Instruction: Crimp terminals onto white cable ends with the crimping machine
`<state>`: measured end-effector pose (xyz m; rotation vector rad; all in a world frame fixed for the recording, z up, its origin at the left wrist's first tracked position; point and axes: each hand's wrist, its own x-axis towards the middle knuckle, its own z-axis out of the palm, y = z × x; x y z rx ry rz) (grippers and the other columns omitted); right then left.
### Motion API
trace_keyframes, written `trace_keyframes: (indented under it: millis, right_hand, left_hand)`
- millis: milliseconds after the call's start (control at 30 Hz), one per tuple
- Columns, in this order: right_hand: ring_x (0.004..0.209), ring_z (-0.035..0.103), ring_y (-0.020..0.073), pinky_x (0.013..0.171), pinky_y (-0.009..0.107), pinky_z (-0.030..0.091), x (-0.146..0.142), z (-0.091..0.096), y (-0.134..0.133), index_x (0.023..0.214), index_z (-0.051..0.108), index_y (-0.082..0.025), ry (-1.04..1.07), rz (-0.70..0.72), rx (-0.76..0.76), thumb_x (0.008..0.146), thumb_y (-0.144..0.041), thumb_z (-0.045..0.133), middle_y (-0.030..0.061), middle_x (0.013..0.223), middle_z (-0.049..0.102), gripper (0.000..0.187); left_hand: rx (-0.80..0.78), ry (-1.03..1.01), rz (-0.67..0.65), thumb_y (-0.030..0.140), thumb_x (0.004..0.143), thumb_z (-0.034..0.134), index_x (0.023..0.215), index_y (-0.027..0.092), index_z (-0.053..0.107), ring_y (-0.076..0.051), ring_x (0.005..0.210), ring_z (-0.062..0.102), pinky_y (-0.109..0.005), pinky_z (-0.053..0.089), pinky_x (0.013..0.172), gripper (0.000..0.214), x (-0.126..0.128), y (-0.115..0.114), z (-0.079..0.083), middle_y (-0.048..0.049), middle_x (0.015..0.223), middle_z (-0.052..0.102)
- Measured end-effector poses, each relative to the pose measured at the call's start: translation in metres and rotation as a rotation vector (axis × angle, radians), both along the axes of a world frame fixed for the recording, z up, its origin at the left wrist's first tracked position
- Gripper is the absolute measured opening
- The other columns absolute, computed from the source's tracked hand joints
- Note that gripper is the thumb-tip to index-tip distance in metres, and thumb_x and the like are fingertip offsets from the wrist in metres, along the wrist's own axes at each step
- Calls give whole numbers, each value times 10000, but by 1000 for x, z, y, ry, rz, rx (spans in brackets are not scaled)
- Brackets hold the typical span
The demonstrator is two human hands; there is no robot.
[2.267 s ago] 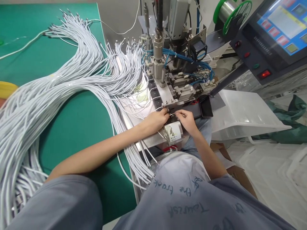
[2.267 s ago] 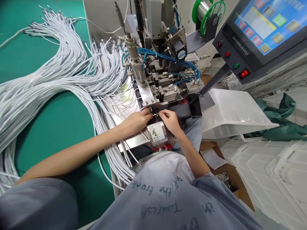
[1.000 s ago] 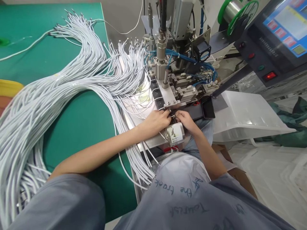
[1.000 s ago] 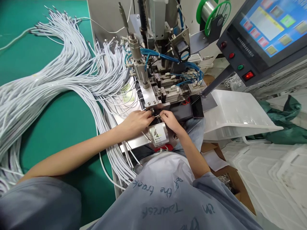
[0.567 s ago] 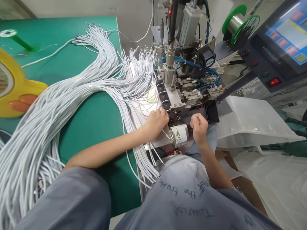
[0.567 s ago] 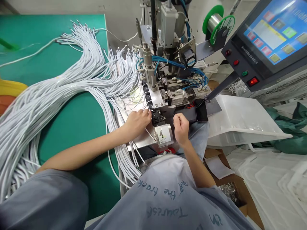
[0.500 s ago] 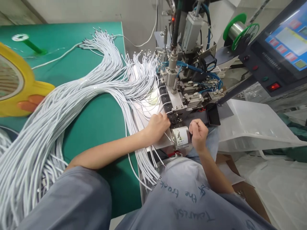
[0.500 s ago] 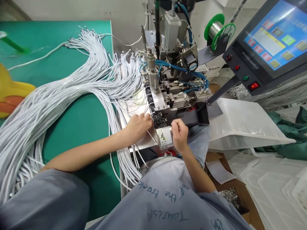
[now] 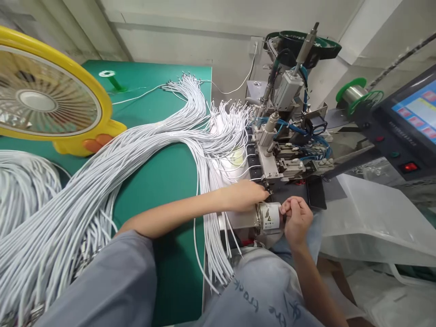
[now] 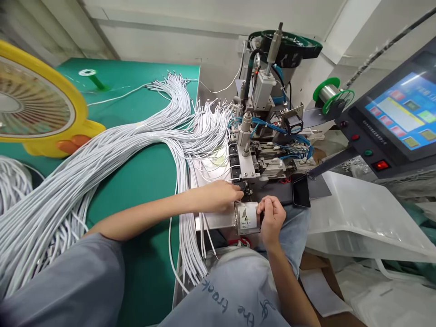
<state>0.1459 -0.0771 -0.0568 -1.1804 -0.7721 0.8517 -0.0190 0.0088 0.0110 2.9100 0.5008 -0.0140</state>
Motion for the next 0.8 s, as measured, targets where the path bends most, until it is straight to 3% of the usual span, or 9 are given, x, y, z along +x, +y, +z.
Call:
trace_keyframes:
  millis: [167,367,567,667,800]
  right_hand:
    - [500,479,73,481,209,381,2,3,0,816,592,-171,-47,-14,-114,799,-330,578,-39,601,538,161]
    - [582,566,93,566,238,466,5,-2,-4,888,650,-160,-69,-3,-178,730,-310,662,8,721,637,218]
    - [534,573,112,534,255,475,2,7,3,890,647,-173,-87,108,-112,712,-291,684,11,674,656,217]
    - [544,575,121,539,268,487,-3,12,12,901,632,-168,-127,96,-100,730,-343,661,24,693,652,246]
    - [576,561,101,552,251,492,-8,19,22,1009,591,-189,-208,13,-18,741,-349,648,20,785,622,317]
  left_hand:
    - [-47,-148,25,37,731,479,749,138,586,-126,607,554,-264,326,486,148,6,9,-2,-36,772,610]
    - [-89,-230,-81,72,746,495,756,139,581,-126,622,545,-275,310,488,110,10,1,-4,-36,775,598]
    - [-178,-402,108,161,867,440,842,122,594,-119,648,541,-243,383,553,161,17,1,-12,-53,816,578]
    - [-228,-549,133,188,907,394,854,113,605,-115,694,539,-228,422,621,230,17,2,-17,-61,832,557]
    - [-247,-675,142,196,913,392,863,104,618,-101,651,519,-211,412,590,249,16,6,-18,-51,781,549]
